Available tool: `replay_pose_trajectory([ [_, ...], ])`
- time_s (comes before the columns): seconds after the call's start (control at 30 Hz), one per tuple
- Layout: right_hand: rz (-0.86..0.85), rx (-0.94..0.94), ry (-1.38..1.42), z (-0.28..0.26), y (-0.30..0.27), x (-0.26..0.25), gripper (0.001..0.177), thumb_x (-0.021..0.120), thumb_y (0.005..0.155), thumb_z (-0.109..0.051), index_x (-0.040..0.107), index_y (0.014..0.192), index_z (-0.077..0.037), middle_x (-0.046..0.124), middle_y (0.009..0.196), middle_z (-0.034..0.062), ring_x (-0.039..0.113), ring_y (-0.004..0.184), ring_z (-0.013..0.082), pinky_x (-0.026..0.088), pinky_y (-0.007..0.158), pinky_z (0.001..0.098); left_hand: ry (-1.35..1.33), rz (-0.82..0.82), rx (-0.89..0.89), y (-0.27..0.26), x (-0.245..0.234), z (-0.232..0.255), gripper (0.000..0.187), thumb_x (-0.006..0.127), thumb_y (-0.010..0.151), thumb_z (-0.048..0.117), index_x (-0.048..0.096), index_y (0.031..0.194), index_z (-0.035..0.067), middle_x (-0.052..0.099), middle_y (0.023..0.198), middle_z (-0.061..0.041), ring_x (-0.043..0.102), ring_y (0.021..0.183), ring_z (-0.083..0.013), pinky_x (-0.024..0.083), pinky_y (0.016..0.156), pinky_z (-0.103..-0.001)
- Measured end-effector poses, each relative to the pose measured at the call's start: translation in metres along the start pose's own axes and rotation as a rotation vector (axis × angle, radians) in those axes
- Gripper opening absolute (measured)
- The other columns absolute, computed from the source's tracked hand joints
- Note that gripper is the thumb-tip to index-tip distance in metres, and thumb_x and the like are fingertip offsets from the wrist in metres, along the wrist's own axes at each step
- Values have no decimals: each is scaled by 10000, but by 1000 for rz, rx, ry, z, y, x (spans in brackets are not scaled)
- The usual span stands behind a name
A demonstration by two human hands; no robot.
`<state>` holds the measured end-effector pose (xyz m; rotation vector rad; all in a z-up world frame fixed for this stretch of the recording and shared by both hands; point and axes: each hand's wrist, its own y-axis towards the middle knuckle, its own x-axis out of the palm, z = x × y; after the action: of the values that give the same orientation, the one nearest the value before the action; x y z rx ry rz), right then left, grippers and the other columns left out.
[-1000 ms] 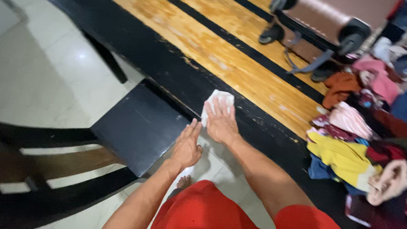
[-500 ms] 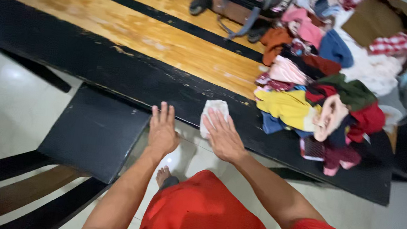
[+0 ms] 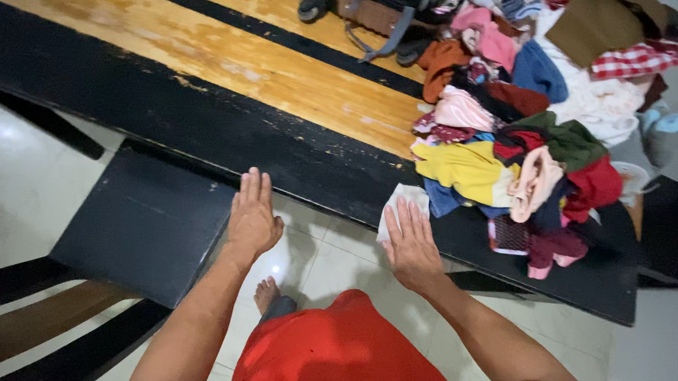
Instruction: The person wipes the surface of a black and wood-colored table using a white cloth and then wipes the back and seat of a wooden chair with the same cloth.
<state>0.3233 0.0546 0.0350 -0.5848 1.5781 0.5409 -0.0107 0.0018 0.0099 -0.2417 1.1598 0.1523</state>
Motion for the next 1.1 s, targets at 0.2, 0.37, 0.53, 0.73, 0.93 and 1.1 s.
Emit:
replay_pose_trajectory([
  [0.2,6,-26,53,-42,56,8,789,623,933,-351,272,1574,-53,172,1653,260,145,1531,458,128,1222,566,74,-88,67,-4,-17,-4,1033,765,797,286,171,1594,5,115,1679,-217,123,1562,-348,268,1220,-463],
  [0.37,-56,-19,97,-87,107,10,813,609,924,-394,268,1581,-59,147,1661,254,122,1529,466,108,1227,565,114,-145,63,-6,-26,1,1067,782,792,314,147,1604,37,91,1679,-231,114,1564,-366,275,1214,-482],
  [0.53,0,-50,148,-110,129,13,714,513,991,-412,302,1584,-75,157,1672,221,135,1550,407,95,1231,569,164,-144,99,-11,-25,2,1079,776,795,303,118,1622,88,55,1671,-269,89,1559,-419,293,1187,-528],
  [0.73,23,24,79,-86,95,15,660,499,977,-298,324,1592,-134,195,1692,141,159,1560,332,96,1235,550,163,-123,96,-9,-18,6,1090,768,799,317,99,1616,45,36,1658,-316,69,1549,-459,289,1188,-542],
  [0.93,95,102,65,-28,22,12,669,529,935,-257,360,1574,-153,256,1683,115,230,1548,314,154,1233,552,116,-60,31,-8,-7,23,1073,762,817,337,117,1609,10,38,1645,-350,40,1546,-500,204,1225,-562],
  [1.1,133,199,-28,30,-38,14,667,550,942,-260,364,1572,-144,302,1647,132,272,1525,347,186,1209,580,128,-63,89,-7,6,47,1100,767,801,350,103,1605,2,7,1645,-347,-9,1529,-516,107,1222,-585],
])
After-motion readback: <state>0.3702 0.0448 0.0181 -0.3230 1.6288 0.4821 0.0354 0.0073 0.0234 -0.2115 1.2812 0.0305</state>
